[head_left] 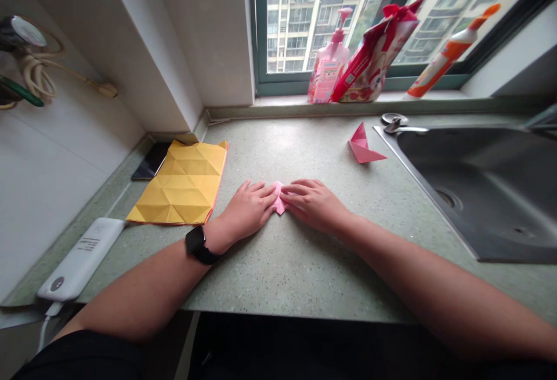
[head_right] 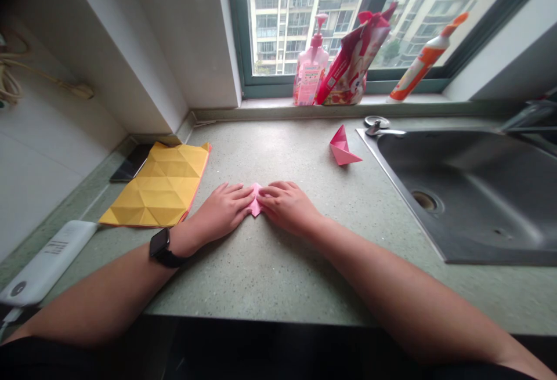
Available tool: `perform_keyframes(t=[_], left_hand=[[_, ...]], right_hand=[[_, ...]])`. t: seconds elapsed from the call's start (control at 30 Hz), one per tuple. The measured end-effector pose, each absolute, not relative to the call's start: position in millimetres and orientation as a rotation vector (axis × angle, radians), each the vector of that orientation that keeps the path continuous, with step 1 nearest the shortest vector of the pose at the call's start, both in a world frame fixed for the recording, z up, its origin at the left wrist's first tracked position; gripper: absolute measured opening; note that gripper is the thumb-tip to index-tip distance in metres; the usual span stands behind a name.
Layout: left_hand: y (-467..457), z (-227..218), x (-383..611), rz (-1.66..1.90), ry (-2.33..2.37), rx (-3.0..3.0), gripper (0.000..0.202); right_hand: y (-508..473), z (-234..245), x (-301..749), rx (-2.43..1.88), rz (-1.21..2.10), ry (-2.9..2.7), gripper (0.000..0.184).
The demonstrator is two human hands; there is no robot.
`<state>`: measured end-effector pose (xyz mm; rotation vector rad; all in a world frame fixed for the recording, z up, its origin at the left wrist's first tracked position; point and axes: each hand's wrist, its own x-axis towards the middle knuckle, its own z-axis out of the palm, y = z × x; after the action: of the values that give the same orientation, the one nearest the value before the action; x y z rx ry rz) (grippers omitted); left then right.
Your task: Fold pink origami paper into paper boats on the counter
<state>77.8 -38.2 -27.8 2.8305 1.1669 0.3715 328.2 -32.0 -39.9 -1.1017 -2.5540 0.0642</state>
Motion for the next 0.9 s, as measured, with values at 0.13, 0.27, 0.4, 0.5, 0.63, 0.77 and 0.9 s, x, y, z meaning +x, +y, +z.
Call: perform_keyframes(t=[0.13, 0.27, 0.4, 0.5, 0.63, 0.77, 0.9], left_hand=[[-38.3, -22.4, 77.3, 0.425, 1.062, 2.849, 0.024], [-40.2, -16.7, 75.4, 0.409, 0.987, 2.814, 0.026], [-42.3, -14.6, 72.5, 0.365, 0.946, 2.771, 0.022], [-43.0, -13.5, 70.9, 0.345, 0.925, 2.754, 0.023], [-43.4, -9.2, 69.3, 0.301, 0.901, 2.775, 0.023], [-43.5, -4.4, 65.1, 0.255, 0.869, 2.781, 0.02], [-42.8, -2.1, 59.6, 0.258, 0.806, 2.754, 0.023]], right_hand=[[-33.7, -39.2, 328.5, -1.072, 0.108, -2.568, 0.02], [-37.8, -36.5, 329.6, -1.084, 0.125, -2.602, 0.023], [-39.0, -33.0, 332.6, -1.05, 0.196, -2.615, 0.024], [-38.4, -31.4, 334.4, -1.033, 0.22, -2.621, 0.025], [-38.5, -30.0, 334.9, -1.02, 0.196, -2.642, 0.024], [-39.8, -28.3, 335.1, -0.989, 0.202, -2.656, 0.027], [-41.2, -27.7, 337.0, -0.984, 0.218, -2.659, 0.028]])
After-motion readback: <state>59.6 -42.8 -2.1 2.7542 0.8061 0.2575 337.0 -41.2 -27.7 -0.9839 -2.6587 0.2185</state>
